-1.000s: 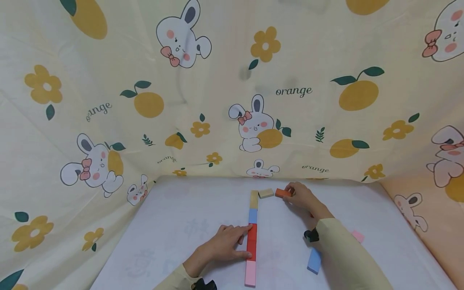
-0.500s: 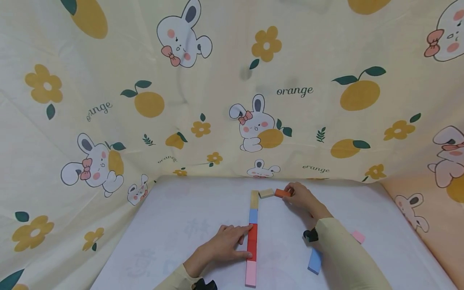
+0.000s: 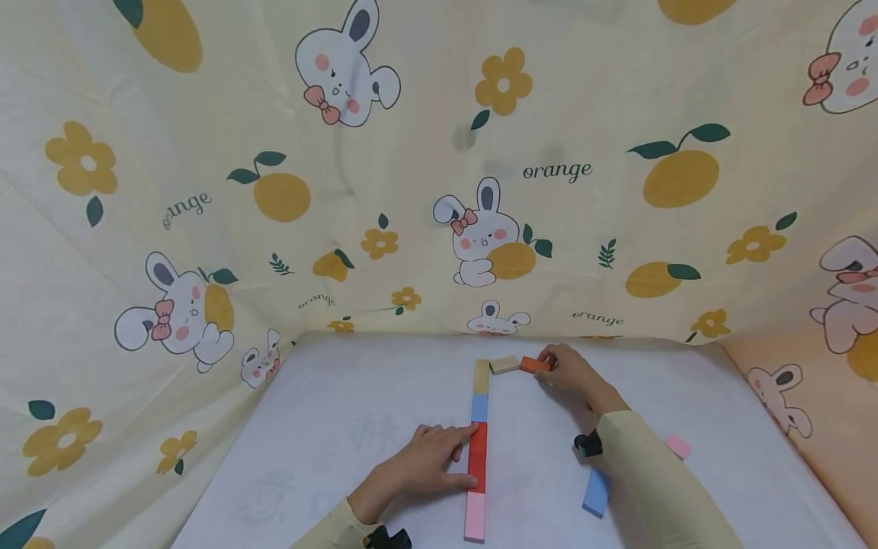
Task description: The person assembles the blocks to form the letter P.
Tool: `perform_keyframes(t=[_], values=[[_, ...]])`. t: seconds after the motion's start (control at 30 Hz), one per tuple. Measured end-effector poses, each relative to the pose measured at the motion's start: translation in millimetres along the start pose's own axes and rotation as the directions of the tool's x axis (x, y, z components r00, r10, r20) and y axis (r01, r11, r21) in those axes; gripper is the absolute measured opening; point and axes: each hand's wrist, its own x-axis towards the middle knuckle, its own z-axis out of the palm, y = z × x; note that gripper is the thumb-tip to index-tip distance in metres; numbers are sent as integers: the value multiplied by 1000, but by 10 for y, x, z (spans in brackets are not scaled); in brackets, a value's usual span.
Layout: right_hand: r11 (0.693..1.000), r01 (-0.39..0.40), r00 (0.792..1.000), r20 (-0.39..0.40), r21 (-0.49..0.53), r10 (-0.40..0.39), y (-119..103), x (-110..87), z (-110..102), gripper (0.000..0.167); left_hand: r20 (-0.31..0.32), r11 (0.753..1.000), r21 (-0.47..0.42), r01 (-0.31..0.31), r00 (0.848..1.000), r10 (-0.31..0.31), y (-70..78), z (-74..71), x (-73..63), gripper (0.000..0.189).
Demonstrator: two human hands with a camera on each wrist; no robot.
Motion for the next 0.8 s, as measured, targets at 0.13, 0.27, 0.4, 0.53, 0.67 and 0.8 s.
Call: perform_keyframes(t=[0.13,0.27,0.4,0.53,0.67,0.8], values=[[1000,5,1000,2,2,-5,-3,-11,-7,42,3,1000,-12,4,1000,-4,13,-14,-10,90],[1000,7,1000,4,6,-7,-7,-18,-9,41,9,1000,-22,11,1000,-11,11,-10,-7,89],[1000,-3,1000,-1,10,3,-17,-7,-13,42,5,1000,-12,12,1000,-12,-5,-1,10,89],[1000,-3,1000,-8,17,3,-17,1,-19,41,-2,1000,-1,8,1000,-8,-18,13,19,89],[1000,15,1000,-2,28,-15,-4,-10,-15,40,-1,1000,-9,16,1000,-16,-15,21,14,89],[999,22,1000,7,32,-22,4,-40,-25,42,0,1000,-11,20,1000,-20,-8,27,14,90]])
